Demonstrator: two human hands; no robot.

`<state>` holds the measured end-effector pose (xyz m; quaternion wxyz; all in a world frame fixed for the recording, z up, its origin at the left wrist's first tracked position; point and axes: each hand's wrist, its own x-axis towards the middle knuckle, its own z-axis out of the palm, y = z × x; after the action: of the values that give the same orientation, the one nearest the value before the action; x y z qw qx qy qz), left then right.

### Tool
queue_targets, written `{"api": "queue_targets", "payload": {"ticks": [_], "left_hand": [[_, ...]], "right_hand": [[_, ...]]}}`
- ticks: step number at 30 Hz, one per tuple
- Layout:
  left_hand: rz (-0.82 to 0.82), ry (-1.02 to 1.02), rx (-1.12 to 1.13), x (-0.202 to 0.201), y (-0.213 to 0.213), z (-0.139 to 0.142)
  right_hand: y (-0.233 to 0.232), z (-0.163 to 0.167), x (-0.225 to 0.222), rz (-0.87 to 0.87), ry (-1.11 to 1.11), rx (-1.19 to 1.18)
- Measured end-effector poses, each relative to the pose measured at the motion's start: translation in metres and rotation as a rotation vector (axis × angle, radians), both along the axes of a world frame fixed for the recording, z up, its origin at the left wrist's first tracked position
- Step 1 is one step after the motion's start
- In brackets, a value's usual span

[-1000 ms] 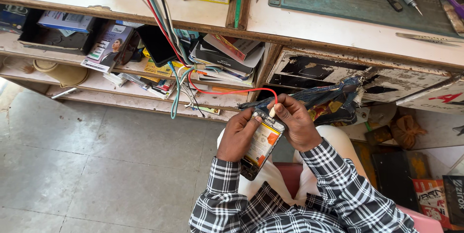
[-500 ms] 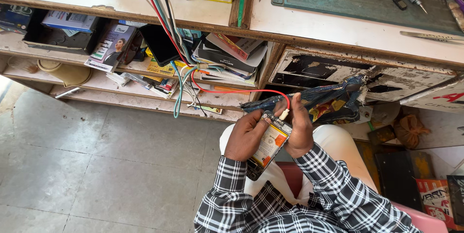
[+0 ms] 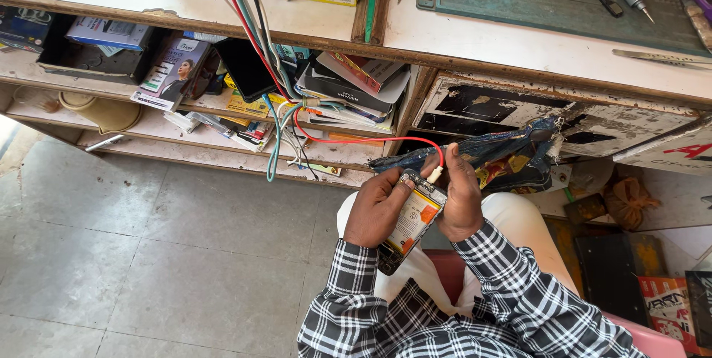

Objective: The person works on a disassembled smartphone, connecting and disconnecting a red test lead to the battery connector, then using a metal spudger to press and adjust internal components near the motherboard. The phone remains open on the lap throughout the clip.

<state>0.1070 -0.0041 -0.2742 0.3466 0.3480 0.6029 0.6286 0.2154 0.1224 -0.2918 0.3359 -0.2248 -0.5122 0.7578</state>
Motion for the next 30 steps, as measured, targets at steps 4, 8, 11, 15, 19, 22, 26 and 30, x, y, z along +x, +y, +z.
{"api": "queue_targets", "payload": {"ticks": [4, 8, 11, 15, 19, 22, 26, 30], "left_hand": [[-0.026, -0.119, 0.026, -0.003, -0.001, -0.005], [-0.039, -0.211, 0.129, -0.005, -0.001, -0.013], [-0.078, -0.234, 0.143, -0.005, 0.001, -0.020], [-0.134, -0.244, 0.192, -0.004, 0.002, -0.025], [-0.117, -0.266, 0.155, -0.002, 0.002, -0.027], [-0.093, -0.268, 0.164, -0.003, 0.000, -0.026], [-0.108, -0.262, 0.160, -0.007, -0.005, -0.023], [-0.097, -0.221, 0.098, -0.007, -0.007, -0.018]], "right_hand": [[0.003, 0.003, 0.004, 0.197, 0.152, -0.190], [0.011, 0.006, 0.007, 0.334, 0.086, -0.091], [0.021, 0.006, 0.010, 0.434, 0.061, -0.094], [0.034, -0.002, 0.015, 0.568, 0.017, -0.088], [0.037, -0.018, 0.018, 0.542, 0.109, -0.041], [0.031, -0.026, 0.014, 0.453, 0.106, -0.041], [0.021, -0.021, 0.014, 0.484, 0.073, -0.044], [0.018, -0.013, 0.013, 0.498, 0.055, -0.055]]}}
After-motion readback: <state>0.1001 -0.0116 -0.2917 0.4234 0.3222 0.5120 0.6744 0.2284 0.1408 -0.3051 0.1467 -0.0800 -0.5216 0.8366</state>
